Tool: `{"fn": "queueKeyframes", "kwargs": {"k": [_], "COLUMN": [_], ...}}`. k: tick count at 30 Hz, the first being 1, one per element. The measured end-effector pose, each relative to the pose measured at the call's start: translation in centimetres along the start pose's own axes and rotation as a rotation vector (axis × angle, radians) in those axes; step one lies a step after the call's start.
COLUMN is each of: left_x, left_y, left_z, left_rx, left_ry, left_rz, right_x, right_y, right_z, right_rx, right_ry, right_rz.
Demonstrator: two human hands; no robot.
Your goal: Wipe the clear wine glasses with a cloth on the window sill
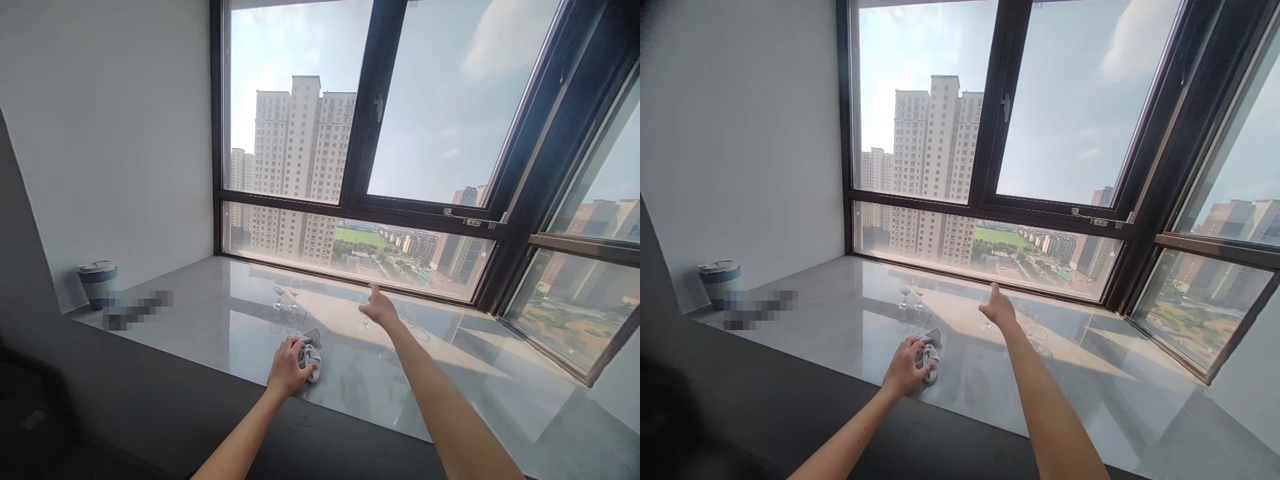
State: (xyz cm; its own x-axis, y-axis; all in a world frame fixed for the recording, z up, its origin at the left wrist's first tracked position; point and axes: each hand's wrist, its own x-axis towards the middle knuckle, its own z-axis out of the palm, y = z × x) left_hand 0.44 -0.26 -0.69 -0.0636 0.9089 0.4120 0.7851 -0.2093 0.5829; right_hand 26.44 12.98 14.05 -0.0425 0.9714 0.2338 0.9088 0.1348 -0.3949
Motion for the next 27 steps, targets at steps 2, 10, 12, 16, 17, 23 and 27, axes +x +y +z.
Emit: {"fn": "queueKeyframes", "kwargs": {"k": [2,10,12,16,17,23,27], "left_x": [-0.1,-0.1,-0.1,-0.2,-0.2,-0.2,-0.1], "left_y": [0.1,0.4,0.6,0.9,0.9,1.2,1.2], "left_z": [0.1,0.1,0.0,-0.2,-0.3,-0.3,-0.3], "left_rx": [0.01,0.04,0.045,0.046,0.045,0.047,0.05], "left_ry": [0.0,-0.009,-0.014,-0.023,-0.024,-0.031,-0.037], "left_rz": [-0.001,-0.005,-0.005,-0.01,-0.011,-0.03,-0.043], "right_x": [0.9,3.4,4.0,5.1,5.3,6.5,6.8], "right_y": [2.3,5.7,5.8,5.9,6.0,6.7,7.2], "right_z": [-0.3,0.5,0.7,0.9,0.9,0.7,0.7], "right_rx": [-0.104,-0.382,-0.448,-0.46,-0.453,-0.441,-0.441], "right_ry": [-0.043,-0.068,-0.093,-0.164,-0.174,-0.212,-0.227], "right_rz": [0.008,-0.023,-0.043,-0.039,-0.04,-0.011,0.001]}}
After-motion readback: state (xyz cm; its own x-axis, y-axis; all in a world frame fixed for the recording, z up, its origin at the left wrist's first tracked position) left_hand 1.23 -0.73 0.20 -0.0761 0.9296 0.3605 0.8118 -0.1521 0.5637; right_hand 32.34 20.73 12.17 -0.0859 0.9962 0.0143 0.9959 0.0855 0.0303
